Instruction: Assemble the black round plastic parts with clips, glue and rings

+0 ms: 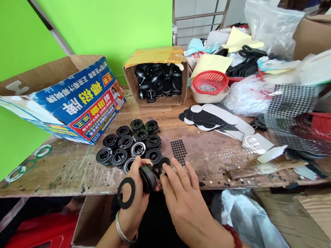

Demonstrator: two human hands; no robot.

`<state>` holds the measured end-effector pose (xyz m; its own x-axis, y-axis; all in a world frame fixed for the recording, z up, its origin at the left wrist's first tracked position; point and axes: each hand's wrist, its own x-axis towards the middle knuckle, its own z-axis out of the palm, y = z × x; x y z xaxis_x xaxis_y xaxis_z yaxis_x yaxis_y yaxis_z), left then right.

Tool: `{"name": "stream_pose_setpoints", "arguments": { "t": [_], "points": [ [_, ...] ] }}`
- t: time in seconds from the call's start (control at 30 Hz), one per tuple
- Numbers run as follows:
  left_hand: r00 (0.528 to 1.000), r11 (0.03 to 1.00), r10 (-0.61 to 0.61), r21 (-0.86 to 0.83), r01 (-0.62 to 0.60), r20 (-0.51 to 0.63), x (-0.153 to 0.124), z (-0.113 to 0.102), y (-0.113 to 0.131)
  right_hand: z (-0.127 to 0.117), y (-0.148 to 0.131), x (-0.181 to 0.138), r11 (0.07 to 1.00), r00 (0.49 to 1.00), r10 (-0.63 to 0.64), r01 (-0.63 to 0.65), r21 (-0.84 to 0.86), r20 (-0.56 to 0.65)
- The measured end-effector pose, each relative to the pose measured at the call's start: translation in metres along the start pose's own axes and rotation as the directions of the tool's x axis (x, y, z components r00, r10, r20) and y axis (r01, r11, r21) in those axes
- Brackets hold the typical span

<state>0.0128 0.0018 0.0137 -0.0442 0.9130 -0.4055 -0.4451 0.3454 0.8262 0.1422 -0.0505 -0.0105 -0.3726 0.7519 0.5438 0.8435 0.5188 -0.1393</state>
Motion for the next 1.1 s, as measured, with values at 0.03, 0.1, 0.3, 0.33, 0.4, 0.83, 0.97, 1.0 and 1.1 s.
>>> {"name": "stream_pose_setpoints", "arguments": {
  "t": [0.03, 0.1, 0.3, 0.33, 0.4, 0.83, 0.97, 1.0, 1.1],
  "points": [
    [1.0, 1.0, -0.007, -0.012, 0.008, 0.006, -0.002, 0.001, 0.001, -0.003, 0.003, 0.002, 0.998, 1.0, 0.016, -0.016, 0.058, 0.0],
    [1.0, 0.999, -0.013, -0.032, 0.013, -0.003, -0.006, 0.001, 0.001, -0.01, 0.01, 0.006, 0.976, 0.998, 0.064, -0.065, 0.209, 0.011],
    [0.999, 0.995, -0.042, -0.09, 0.04, -0.02, -0.004, 0.002, -0.001, -0.013, 0.037, 0.019, 0.771, 0.925, 0.375, -0.349, 0.533, 0.063],
    [0.999, 0.994, -0.048, -0.095, 0.047, -0.007, -0.003, 0.003, -0.002, -0.01, 0.039, 0.022, 0.723, 0.909, 0.405, -0.382, 0.576, 0.094],
    [0.996, 0.993, -0.078, -0.083, 0.081, 0.039, -0.003, 0.004, -0.002, -0.003, 0.042, 0.029, 0.599, 0.877, 0.448, -0.439, 0.669, 0.175],
    [0.979, 0.977, -0.188, -0.092, 0.194, 0.074, -0.02, 0.006, -0.023, 0.003, 0.023, 0.05, 0.01, 0.74, 0.449, -0.564, 0.826, 0.5],
    [1.0, 0.972, -0.018, -0.232, 0.019, 0.007, -0.018, 0.005, -0.01, 0.003, 0.028, 0.049, 0.245, 0.825, 0.451, -0.48, 0.842, 0.339],
    [0.999, 0.972, 0.026, -0.231, -0.03, -0.021, -0.017, 0.003, -0.005, 0.002, 0.03, 0.048, 0.374, 0.876, 0.397, -0.427, 0.823, 0.274],
    [0.995, 0.983, 0.09, -0.155, -0.094, -0.038, -0.011, -0.003, 0.003, -0.005, 0.034, 0.044, 0.693, 0.979, 0.161, -0.204, 0.691, 0.127]
  ]
}}
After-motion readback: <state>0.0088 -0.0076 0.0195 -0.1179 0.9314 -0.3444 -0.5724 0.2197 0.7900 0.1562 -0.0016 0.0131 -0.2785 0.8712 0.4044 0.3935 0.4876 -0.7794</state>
